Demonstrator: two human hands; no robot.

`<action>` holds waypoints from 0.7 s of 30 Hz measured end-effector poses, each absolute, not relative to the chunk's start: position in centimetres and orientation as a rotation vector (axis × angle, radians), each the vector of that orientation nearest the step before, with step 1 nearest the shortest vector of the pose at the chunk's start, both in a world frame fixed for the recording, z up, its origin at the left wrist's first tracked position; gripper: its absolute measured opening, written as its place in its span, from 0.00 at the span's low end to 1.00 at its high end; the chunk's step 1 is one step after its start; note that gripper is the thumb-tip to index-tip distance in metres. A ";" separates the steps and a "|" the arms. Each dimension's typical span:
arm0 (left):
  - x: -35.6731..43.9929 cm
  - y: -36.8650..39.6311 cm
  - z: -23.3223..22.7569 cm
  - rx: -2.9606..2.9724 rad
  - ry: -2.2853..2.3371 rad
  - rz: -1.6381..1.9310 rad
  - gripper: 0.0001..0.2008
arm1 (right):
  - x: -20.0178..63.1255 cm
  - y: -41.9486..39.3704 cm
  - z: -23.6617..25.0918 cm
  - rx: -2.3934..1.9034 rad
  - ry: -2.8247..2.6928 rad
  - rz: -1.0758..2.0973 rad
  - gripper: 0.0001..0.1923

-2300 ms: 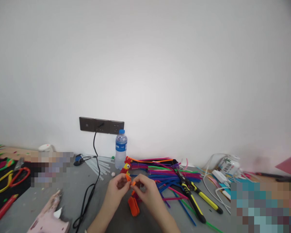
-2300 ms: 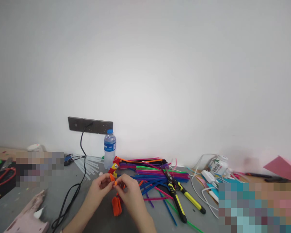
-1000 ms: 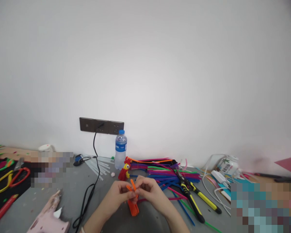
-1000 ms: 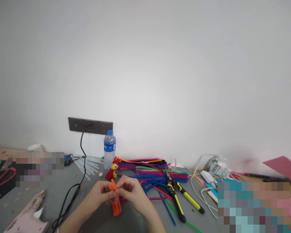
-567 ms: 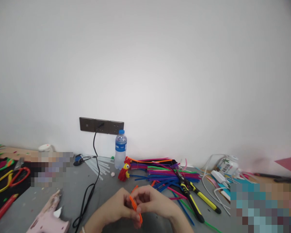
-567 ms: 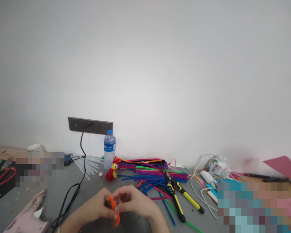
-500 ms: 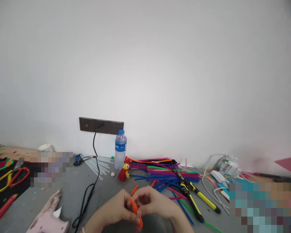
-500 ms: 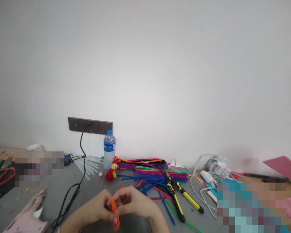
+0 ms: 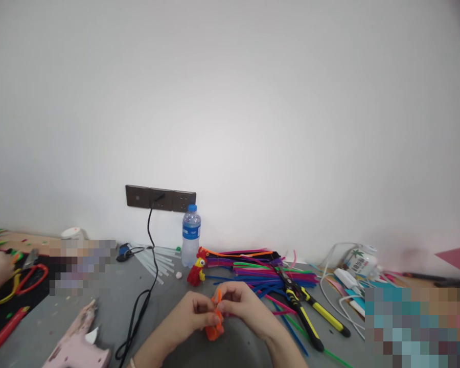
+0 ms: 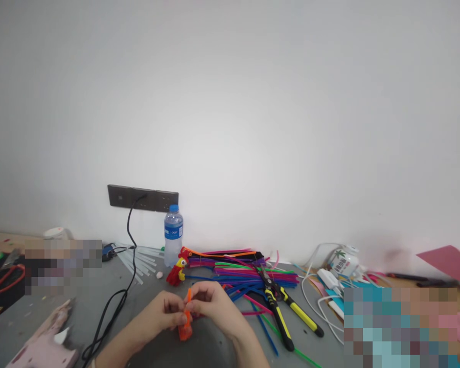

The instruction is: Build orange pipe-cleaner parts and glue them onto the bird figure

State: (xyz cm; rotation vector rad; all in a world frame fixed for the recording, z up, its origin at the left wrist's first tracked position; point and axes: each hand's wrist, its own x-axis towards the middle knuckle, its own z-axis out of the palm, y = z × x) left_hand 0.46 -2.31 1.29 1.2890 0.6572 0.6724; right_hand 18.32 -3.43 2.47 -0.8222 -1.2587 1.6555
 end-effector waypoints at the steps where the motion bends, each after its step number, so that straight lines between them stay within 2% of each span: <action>1: 0.5 -2.3 1.3 1.265 0.658 0.691 0.17 | 18.3 -3.4 2.3 -0.818 -1.235 1.643 0.11; 8: 0.6 -3.0 1.1 1.025 0.527 0.594 0.23 | 17.0 -3.6 1.9 -0.635 -1.134 1.715 0.13; 21: 0.8 -3.1 1.8 1.023 0.568 0.693 0.22 | 16.3 -3.5 1.2 -0.584 -1.041 1.727 0.14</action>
